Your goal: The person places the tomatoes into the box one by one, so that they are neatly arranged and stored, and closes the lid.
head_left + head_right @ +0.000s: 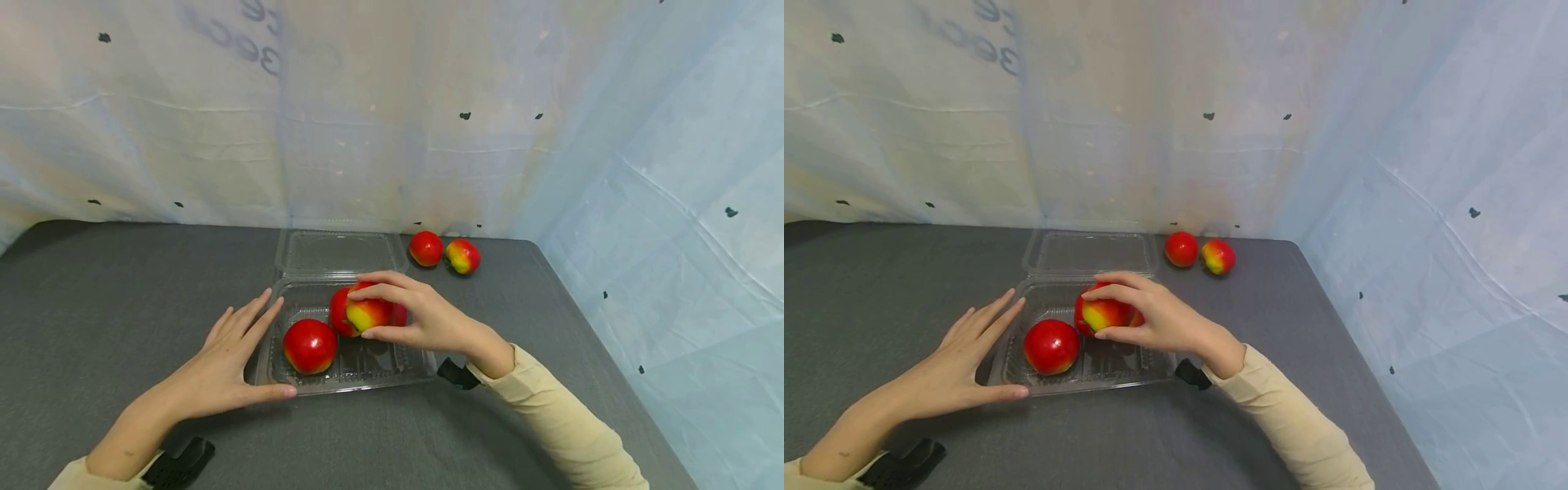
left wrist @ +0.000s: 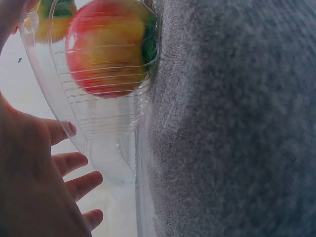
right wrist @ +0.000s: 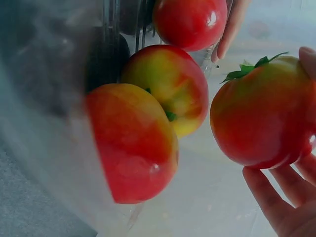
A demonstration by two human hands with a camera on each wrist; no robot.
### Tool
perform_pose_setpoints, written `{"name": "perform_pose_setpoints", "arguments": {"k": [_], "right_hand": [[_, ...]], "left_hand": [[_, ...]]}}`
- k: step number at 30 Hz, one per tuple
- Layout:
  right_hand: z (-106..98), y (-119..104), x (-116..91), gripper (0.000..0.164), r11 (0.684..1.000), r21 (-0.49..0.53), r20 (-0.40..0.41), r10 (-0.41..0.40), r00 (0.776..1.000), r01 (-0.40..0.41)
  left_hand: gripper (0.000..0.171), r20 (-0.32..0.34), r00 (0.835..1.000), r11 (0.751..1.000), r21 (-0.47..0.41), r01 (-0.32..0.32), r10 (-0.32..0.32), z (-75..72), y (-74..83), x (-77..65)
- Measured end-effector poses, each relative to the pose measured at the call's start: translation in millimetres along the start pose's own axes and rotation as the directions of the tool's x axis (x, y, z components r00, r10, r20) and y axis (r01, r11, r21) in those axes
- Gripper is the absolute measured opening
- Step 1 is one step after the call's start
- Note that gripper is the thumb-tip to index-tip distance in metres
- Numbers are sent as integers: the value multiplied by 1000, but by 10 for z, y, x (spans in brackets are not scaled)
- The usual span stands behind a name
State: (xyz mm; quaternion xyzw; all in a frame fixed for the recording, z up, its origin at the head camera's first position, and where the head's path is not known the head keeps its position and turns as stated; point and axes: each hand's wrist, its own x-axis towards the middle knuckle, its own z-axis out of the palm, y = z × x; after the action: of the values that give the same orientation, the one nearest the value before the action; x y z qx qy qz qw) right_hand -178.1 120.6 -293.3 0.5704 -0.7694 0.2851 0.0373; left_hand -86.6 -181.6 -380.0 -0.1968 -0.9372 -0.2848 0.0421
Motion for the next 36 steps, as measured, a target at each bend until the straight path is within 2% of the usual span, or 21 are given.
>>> {"name": "perform_pose_setpoints", "arguments": {"k": [11,20,36], "right_hand": [[23,-2,150,47,999,32,28,28,999,-29],[94,35,286,48,999,42,27,-8,1000,7],[258,36,544,47,997,71,83,34,996,-40]], "left_hand": [[114,-4,1000,1000,2,4,-4,-3,10,-1],[114,8,1000,1000,-4,3,-3,-8,8,-6],[114,7,1000,1000,-6,-1,1,1,1,-9]]}}
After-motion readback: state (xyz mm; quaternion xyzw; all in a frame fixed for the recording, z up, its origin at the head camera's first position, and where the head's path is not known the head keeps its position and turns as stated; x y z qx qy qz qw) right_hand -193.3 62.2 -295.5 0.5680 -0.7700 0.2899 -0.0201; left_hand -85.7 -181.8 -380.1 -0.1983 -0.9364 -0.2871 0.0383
